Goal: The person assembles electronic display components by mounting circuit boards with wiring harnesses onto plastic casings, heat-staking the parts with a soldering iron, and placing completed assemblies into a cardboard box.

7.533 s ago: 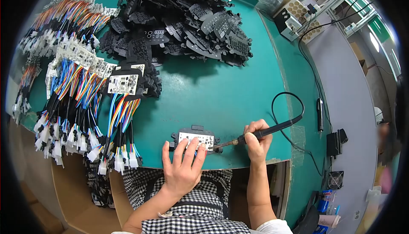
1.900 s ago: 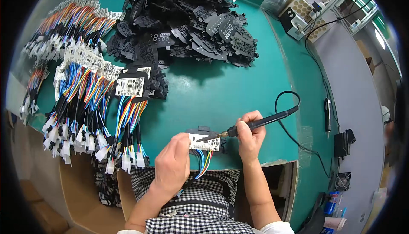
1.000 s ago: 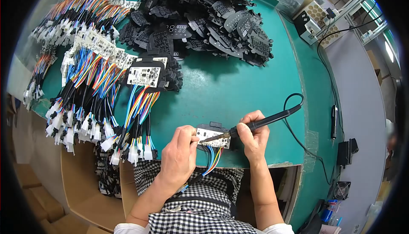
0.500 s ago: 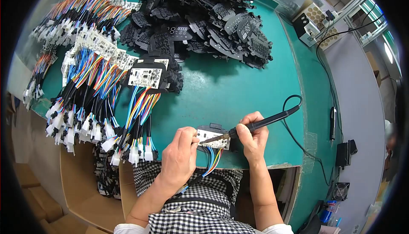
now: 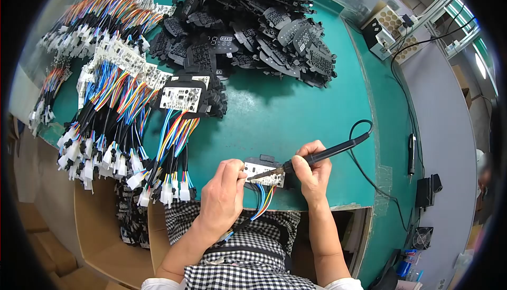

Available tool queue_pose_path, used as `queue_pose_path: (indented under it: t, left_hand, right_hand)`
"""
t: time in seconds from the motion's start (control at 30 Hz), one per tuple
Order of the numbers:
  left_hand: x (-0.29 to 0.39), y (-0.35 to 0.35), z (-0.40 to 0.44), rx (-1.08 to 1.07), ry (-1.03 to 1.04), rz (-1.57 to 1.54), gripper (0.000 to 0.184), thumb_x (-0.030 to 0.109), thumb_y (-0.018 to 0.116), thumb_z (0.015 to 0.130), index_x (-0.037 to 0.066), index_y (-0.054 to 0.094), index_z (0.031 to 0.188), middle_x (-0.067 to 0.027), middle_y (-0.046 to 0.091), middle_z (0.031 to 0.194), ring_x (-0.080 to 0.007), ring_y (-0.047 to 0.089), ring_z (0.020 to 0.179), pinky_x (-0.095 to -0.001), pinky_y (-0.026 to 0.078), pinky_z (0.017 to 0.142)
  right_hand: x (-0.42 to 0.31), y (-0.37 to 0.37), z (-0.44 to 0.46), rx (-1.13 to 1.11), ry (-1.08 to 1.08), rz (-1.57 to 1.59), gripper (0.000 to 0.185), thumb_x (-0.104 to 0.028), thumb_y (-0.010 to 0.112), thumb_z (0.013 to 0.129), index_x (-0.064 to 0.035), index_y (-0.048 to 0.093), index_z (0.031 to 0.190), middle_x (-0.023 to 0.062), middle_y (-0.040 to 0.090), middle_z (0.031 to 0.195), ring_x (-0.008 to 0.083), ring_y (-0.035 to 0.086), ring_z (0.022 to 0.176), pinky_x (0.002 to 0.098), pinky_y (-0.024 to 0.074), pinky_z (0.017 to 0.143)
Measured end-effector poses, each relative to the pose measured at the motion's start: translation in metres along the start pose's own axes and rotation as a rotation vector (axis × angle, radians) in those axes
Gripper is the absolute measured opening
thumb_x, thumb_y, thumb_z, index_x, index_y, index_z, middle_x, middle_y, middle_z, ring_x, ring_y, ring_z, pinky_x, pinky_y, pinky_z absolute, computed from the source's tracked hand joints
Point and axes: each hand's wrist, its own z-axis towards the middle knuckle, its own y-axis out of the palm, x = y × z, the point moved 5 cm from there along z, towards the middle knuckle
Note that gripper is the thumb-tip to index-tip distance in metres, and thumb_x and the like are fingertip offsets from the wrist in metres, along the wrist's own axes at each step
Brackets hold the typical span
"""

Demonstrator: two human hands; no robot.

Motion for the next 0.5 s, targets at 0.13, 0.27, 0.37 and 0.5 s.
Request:
queue_pose_path:
  t: [0.13,0.27,0.37,0.5]
  left_hand:
    - [-0.001,0.0,0.0,-0.001,0.008,-0.006,0.031,-0.011,0.057,0.073,0.001,0.046,0.099,-0.0142,0.056,0.093,-0.0263,0.062,0.077,-0.0345,0.05,0.063]
    - [0.001,0.0,0.0,0.001,0.016,0.003,0.032,-0.011,0.056,0.072,0.001,0.046,0.099,-0.0143,0.056,0.093,-0.0263,0.062,0.077,-0.0344,0.05,0.063]
    - [0.001,0.0,0.0,0.0,0.015,-0.005,0.031,-0.011,0.056,0.072,0.001,0.046,0.099,-0.0142,0.056,0.093,-0.0266,0.061,0.077,-0.0343,0.05,0.063]
    - [-0.001,0.0,-0.001,-0.018,0.009,0.006,0.033,-0.014,0.057,0.07,0.001,0.046,0.099,-0.0144,0.055,0.093,-0.0248,0.063,0.076,-0.0331,0.05,0.064]
  right_hand:
    - [0.0,0.0,0.0,0.003,0.004,0.001,0.016,-0.008,0.064,0.076,-0.0039,0.048,0.076,-0.0041,0.046,0.062,0.0027,0.038,0.054,0.0193,0.03,0.047]
    - [-0.001,-0.001,-0.001,-0.004,-0.015,0.014,0.015,-0.007,0.063,0.076,-0.0043,0.048,0.077,-0.004,0.045,0.063,0.0031,0.039,0.054,0.0196,0.0308,0.048]
    - [0.003,-0.01,-0.001,0.046,-0.059,0.197,0.011,-0.002,0.057,0.077,-0.0047,0.047,0.08,-0.0015,0.046,0.067,0.0045,0.04,0.058,0.0196,0.0327,0.051]
    - [-0.005,-0.023,0.004,0.177,-0.216,0.292,0.014,-0.011,0.053,0.084,-0.0056,0.041,0.081,-0.0005,0.036,0.061,0.0051,0.029,0.05,0.0183,0.0232,0.041]
